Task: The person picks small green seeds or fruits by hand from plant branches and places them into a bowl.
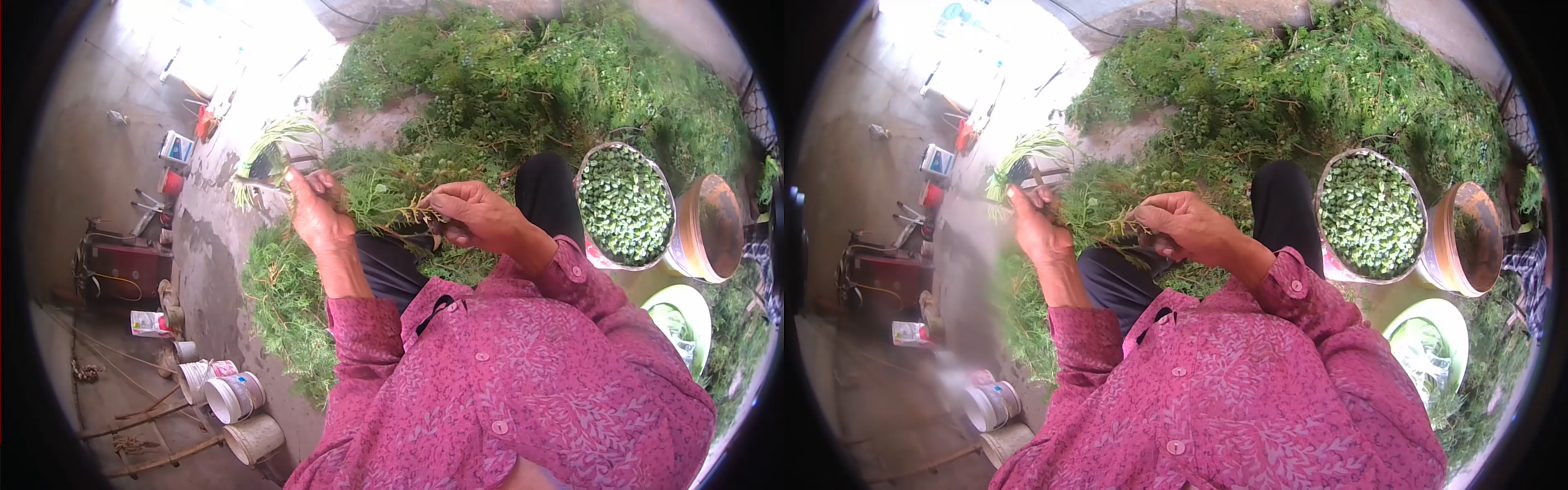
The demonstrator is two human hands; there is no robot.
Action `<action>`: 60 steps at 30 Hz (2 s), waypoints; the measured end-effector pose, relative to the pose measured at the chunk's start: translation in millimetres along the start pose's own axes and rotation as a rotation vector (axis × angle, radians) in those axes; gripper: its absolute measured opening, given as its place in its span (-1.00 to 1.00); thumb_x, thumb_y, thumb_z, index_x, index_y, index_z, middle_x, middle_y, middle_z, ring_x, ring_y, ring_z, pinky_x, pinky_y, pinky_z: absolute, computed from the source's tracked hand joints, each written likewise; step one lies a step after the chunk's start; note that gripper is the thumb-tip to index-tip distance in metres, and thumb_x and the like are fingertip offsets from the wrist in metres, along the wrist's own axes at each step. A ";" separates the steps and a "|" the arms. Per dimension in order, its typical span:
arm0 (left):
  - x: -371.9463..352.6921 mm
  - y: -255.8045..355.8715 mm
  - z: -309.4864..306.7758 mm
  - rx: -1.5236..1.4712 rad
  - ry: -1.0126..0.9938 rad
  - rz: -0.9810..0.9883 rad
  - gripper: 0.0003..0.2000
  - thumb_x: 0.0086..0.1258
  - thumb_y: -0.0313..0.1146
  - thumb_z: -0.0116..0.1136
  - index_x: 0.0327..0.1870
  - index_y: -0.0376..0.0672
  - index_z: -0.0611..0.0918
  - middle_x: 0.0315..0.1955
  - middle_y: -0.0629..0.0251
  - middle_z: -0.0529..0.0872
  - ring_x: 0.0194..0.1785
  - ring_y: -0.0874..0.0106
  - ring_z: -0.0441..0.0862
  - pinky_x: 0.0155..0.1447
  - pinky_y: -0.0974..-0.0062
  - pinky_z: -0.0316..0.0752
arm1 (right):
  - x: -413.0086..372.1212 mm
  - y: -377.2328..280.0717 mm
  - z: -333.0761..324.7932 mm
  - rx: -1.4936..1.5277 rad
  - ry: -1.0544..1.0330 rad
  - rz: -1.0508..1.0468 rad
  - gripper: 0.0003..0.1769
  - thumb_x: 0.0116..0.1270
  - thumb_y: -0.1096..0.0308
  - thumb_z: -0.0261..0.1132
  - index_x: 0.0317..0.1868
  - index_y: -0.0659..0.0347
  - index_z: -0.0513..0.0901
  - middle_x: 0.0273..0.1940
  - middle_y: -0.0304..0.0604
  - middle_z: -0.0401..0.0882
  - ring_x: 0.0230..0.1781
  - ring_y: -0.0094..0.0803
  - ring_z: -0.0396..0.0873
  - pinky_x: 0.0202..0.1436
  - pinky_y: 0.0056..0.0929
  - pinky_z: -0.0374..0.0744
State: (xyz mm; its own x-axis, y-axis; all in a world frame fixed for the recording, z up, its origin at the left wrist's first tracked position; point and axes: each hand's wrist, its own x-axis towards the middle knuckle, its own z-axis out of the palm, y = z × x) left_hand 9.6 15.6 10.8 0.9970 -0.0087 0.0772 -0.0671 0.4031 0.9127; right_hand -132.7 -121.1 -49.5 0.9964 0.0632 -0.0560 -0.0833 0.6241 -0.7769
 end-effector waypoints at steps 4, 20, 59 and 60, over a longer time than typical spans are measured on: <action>-5.4 -14.2 -5.5 0.136 -0.204 -0.053 -0.72 0.31 -0.15 0.06 -0.55 -0.08 0.41 -0.67 0.39 0.50 -0.76 0.68 0.24 -0.74 0.73 0.06 | 3.1 -12.0 7.9 -0.021 0.010 -0.055 -0.73 0.34 0.15 0.06 -0.31 0.18 0.53 -0.63 -0.40 0.42 -0.73 -0.78 0.29 -0.73 -0.78 0.19; -31.2 -34.0 2.6 0.196 -0.385 -0.195 -0.74 0.08 -0.48 0.29 -0.24 -0.21 0.48 -0.64 0.40 0.54 -0.71 0.67 0.36 -0.71 0.75 0.15 | 40.2 -7.5 7.0 -0.435 0.282 -0.252 -0.76 0.28 0.28 0.07 -0.49 0.24 0.49 -0.66 -0.36 0.38 -0.72 -0.71 0.28 -0.68 -0.68 0.26; 23.7 -34.1 -42.6 -0.175 -0.089 -0.280 -0.72 0.24 -0.04 0.11 -0.41 -0.08 0.51 -0.58 0.47 0.50 -0.50 0.54 0.42 -0.46 0.59 0.34 | -88.8 -55.6 -132.1 -0.616 1.006 -0.709 -0.95 0.12 0.39 0.29 -0.41 0.16 0.63 -0.53 -0.39 0.52 -0.61 -0.71 0.34 -0.55 -0.73 0.33; 19.1 -28.6 -37.4 -0.158 -0.007 -0.295 -0.73 0.25 -0.05 0.10 -0.40 -0.07 0.51 -0.57 0.47 0.49 -0.48 0.55 0.42 -0.45 0.58 0.35 | -112.6 -58.2 -155.0 -0.878 1.125 -0.647 -0.96 0.11 0.42 0.28 -0.42 0.18 0.64 -0.52 -0.39 0.54 -0.58 -0.69 0.39 -0.50 -0.72 0.37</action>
State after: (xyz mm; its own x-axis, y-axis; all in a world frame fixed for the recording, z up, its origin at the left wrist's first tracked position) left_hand 32.0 38.2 -28.8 0.9721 -0.1524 -0.1782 0.2321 0.5191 0.8226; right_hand -237.9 -285.3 -95.2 0.3901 -0.8677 0.3082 -0.0191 -0.3423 -0.9394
